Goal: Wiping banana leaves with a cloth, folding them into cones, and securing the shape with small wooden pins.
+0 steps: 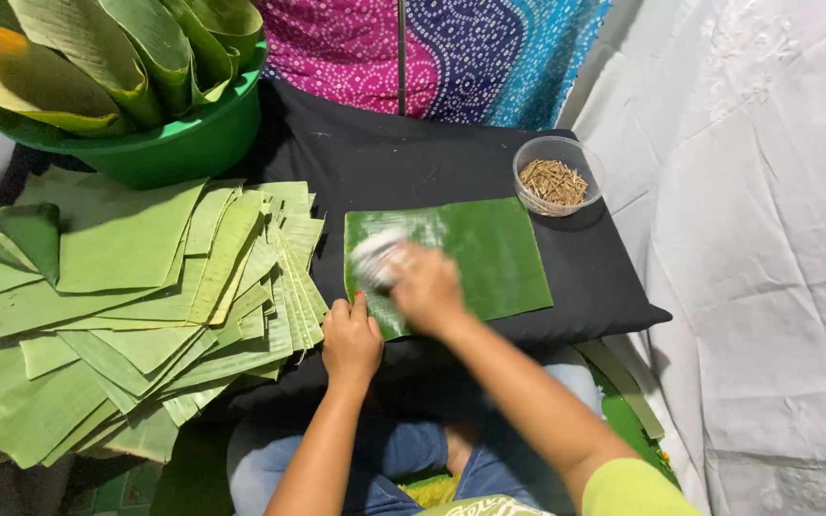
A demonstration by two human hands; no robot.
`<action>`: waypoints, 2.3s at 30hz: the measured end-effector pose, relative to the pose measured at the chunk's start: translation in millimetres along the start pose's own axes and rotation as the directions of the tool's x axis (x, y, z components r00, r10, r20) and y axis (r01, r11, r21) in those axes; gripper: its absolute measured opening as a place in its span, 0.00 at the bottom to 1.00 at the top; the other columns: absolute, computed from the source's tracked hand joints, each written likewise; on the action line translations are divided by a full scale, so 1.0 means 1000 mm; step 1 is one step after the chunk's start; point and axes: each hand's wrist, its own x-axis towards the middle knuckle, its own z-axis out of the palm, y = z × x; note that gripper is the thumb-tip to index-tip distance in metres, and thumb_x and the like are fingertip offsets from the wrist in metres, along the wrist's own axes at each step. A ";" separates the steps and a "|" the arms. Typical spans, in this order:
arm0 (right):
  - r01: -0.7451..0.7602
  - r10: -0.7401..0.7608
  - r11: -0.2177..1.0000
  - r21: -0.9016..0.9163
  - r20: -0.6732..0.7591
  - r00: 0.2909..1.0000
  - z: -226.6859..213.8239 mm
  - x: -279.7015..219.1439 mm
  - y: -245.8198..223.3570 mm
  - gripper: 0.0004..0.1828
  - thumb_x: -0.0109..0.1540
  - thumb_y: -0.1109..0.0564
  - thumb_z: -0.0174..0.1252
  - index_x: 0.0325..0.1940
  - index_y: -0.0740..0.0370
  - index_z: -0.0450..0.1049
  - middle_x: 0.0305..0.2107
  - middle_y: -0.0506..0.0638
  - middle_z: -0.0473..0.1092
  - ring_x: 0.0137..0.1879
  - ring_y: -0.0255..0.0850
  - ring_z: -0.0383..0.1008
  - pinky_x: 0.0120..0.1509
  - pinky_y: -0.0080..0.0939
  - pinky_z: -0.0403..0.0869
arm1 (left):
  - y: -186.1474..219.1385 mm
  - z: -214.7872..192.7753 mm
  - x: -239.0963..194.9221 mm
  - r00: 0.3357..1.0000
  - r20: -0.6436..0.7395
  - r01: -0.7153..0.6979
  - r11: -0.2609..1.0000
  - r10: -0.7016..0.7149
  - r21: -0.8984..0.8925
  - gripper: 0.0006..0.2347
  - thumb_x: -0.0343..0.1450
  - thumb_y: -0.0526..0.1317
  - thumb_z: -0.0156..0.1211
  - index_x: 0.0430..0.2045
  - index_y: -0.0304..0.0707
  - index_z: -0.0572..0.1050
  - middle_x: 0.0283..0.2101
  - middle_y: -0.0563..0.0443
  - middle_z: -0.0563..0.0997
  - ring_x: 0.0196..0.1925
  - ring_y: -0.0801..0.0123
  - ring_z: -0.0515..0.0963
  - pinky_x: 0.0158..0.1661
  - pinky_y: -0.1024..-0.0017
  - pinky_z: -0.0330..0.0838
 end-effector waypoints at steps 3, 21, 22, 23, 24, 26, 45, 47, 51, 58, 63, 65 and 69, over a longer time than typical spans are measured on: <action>0.018 -0.025 0.998 0.060 0.117 0.993 0.014 -0.037 -0.034 0.19 0.58 0.49 0.56 0.52 0.44 0.79 0.56 0.47 0.73 0.45 0.53 0.74 0.42 0.54 0.73 | -0.004 0.007 -0.004 0.999 -0.034 -0.024 0.999 0.025 0.030 0.05 0.62 0.38 0.56 0.22 0.36 0.77 0.29 0.49 0.67 0.30 0.54 0.73 0.30 0.61 0.72; -0.374 0.426 0.820 -0.434 0.027 0.904 -0.054 -0.095 0.141 0.18 0.59 0.51 0.53 0.51 0.38 0.80 0.55 0.38 0.72 0.50 0.51 0.71 0.48 0.56 0.70 | 0.004 -0.001 -0.004 0.998 0.043 0.034 0.999 -0.035 0.011 0.17 0.64 0.35 0.59 0.47 0.34 0.81 0.32 0.51 0.68 0.34 0.59 0.75 0.35 0.66 0.74; -0.378 0.430 0.818 -0.434 0.024 0.903 -0.050 -0.087 0.130 0.18 0.59 0.51 0.53 0.51 0.38 0.80 0.55 0.38 0.72 0.50 0.51 0.71 0.48 0.56 0.70 | 0.003 0.001 -0.005 0.999 0.044 0.030 1.000 -0.030 0.010 0.17 0.64 0.35 0.59 0.47 0.34 0.81 0.32 0.51 0.68 0.34 0.59 0.75 0.35 0.66 0.74; -0.343 0.377 0.847 -0.407 0.003 0.926 -0.046 -0.080 0.119 0.18 0.57 0.53 0.54 0.47 0.41 0.81 0.51 0.43 0.73 0.47 0.53 0.72 0.46 0.57 0.71 | 0.001 0.002 -0.006 0.999 0.044 0.021 1.000 -0.021 0.016 0.17 0.64 0.36 0.59 0.47 0.34 0.81 0.32 0.50 0.69 0.34 0.58 0.75 0.35 0.64 0.74; -0.303 0.320 0.874 -0.379 -0.020 0.947 -0.041 -0.070 0.108 0.17 0.54 0.55 0.56 0.44 0.44 0.83 0.48 0.47 0.74 0.44 0.54 0.73 0.43 0.58 0.71 | -0.001 0.004 -0.006 0.999 0.041 0.013 1.000 -0.014 0.024 0.17 0.64 0.36 0.59 0.47 0.35 0.81 0.32 0.50 0.69 0.35 0.56 0.76 0.35 0.62 0.74; -0.199 0.206 0.940 -0.278 -0.007 0.979 -0.023 -0.054 0.072 0.19 0.52 0.56 0.55 0.45 0.45 0.83 0.49 0.48 0.74 0.44 0.55 0.73 0.42 0.58 0.72 | -0.003 0.010 -0.008 1.000 0.026 0.008 0.999 -0.009 0.036 0.17 0.64 0.37 0.59 0.46 0.36 0.81 0.33 0.50 0.69 0.36 0.56 0.76 0.36 0.61 0.75; -0.442 0.528 0.802 -0.402 0.133 0.839 -0.033 -0.040 0.160 0.22 0.63 0.48 0.51 0.61 0.33 0.77 0.64 0.40 0.67 0.57 0.56 0.68 0.54 0.63 0.68 | 0.002 -0.001 -0.003 0.995 0.085 0.056 0.998 -0.054 -0.019 0.16 0.66 0.35 0.54 0.47 0.36 0.81 0.32 0.50 0.69 0.33 0.58 0.75 0.32 0.66 0.74; -0.429 0.522 0.807 -0.406 0.148 0.840 -0.048 -0.062 0.155 0.22 0.63 0.48 0.51 0.61 0.31 0.76 0.64 0.38 0.67 0.58 0.55 0.68 0.55 0.62 0.68 | 0.001 0.002 -0.002 0.996 0.067 0.053 0.998 -0.051 -0.017 0.16 0.66 0.36 0.54 0.47 0.37 0.81 0.32 0.50 0.69 0.34 0.58 0.75 0.33 0.65 0.75; -0.442 0.529 0.798 -0.409 0.127 0.839 -0.075 -0.095 0.165 0.22 0.63 0.49 0.51 0.60 0.28 0.76 0.63 0.34 0.67 0.58 0.52 0.68 0.57 0.60 0.69 | 0.001 0.000 -0.004 0.998 0.042 0.038 0.999 -0.037 -0.018 0.16 0.65 0.36 0.54 0.45 0.37 0.82 0.31 0.50 0.70 0.34 0.55 0.76 0.34 0.61 0.75; -0.429 0.444 0.885 -0.183 0.049 0.895 -0.083 -0.095 0.208 0.21 0.62 0.52 0.56 0.56 0.31 0.80 0.57 0.38 0.72 0.55 0.52 0.73 0.57 0.57 0.73 | 0.002 -0.005 0.000 0.981 0.166 0.103 0.995 -0.100 -0.008 0.16 0.66 0.34 0.55 0.48 0.35 0.81 0.32 0.48 0.69 0.36 0.54 0.77 0.31 0.61 0.77; -0.447 0.445 0.837 -0.315 -0.080 0.892 -0.109 -0.121 0.203 0.20 0.61 0.52 0.58 0.55 0.30 0.79 0.59 0.35 0.70 0.60 0.46 0.70 0.62 0.51 0.68 | 0.001 -0.012 0.004 0.938 0.301 0.193 0.980 -0.170 -0.048 0.18 0.68 0.34 0.54 0.53 0.33 0.78 0.36 0.46 0.72 0.39 0.53 0.77 0.33 0.59 0.79; -0.475 0.482 0.808 -0.350 -0.072 0.873 -0.103 -0.131 0.204 0.19 0.63 0.51 0.57 0.55 0.28 0.78 0.59 0.34 0.69 0.61 0.45 0.68 0.62 0.52 0.65 | -0.004 -0.019 0.001 0.934 0.332 0.165 0.983 -0.130 -0.081 0.18 0.67 0.34 0.54 0.52 0.34 0.78 0.39 0.45 0.72 0.43 0.52 0.78 0.36 0.58 0.79; -0.517 0.522 0.762 -0.390 -0.102 0.847 -0.096 -0.133 0.206 0.17 0.65 0.50 0.54 0.53 0.27 0.78 0.59 0.31 0.68 0.63 0.44 0.65 0.62 0.53 0.60 | -0.007 -0.030 -0.001 0.896 0.438 0.160 0.974 -0.076 -0.158 0.18 0.66 0.33 0.54 0.52 0.35 0.78 0.45 0.45 0.73 0.50 0.50 0.78 0.42 0.58 0.80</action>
